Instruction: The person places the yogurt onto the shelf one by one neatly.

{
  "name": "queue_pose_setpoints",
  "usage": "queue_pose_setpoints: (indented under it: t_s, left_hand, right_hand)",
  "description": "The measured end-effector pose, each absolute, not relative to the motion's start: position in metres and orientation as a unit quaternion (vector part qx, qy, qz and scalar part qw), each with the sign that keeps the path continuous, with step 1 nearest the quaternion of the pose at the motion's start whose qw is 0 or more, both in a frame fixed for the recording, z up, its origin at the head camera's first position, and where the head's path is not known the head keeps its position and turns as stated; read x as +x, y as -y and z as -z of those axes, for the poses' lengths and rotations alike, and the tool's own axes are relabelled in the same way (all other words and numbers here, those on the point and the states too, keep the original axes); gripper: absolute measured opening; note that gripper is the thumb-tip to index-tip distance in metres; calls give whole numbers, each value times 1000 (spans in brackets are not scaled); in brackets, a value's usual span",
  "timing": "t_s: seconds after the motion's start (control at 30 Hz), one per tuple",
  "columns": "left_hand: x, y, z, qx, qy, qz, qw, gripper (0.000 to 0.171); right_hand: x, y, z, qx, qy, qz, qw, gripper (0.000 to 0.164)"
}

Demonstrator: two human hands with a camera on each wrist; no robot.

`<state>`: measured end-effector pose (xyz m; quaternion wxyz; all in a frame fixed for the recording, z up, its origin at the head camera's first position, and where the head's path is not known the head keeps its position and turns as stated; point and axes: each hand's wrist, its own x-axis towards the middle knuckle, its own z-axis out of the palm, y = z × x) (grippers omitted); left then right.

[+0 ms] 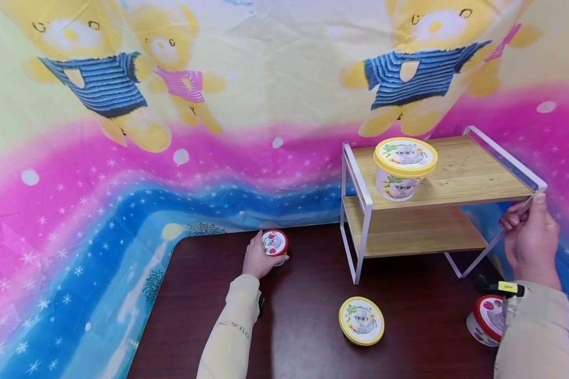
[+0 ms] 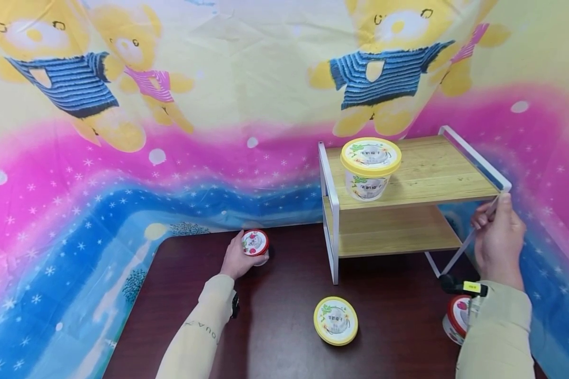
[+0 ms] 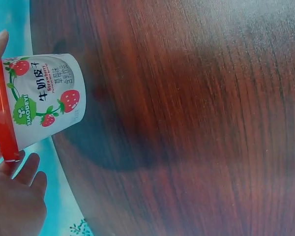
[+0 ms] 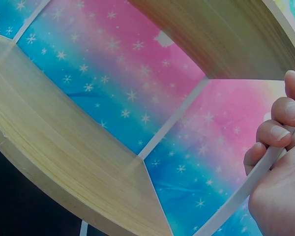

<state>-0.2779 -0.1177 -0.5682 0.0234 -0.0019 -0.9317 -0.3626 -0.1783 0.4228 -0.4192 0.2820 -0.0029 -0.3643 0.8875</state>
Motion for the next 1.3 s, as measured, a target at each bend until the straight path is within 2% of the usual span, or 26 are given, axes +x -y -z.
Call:
queue_pose_setpoints:
  t_s: [0.3,0.73,1.3]
  left_hand:
    - [-279,115,573,12,917,397,29,108]
    - [-276,107,573,54,894,444,31,107]
    - [-273,104,567,62,890,446,73,103]
  right_hand:
    - [-180,-421,420,-23,394,-868,300,48]
    - [-179,-424,420,-11,371,-885,280,47]
    - [-179,-423,420,-16,367,-887,281,47]
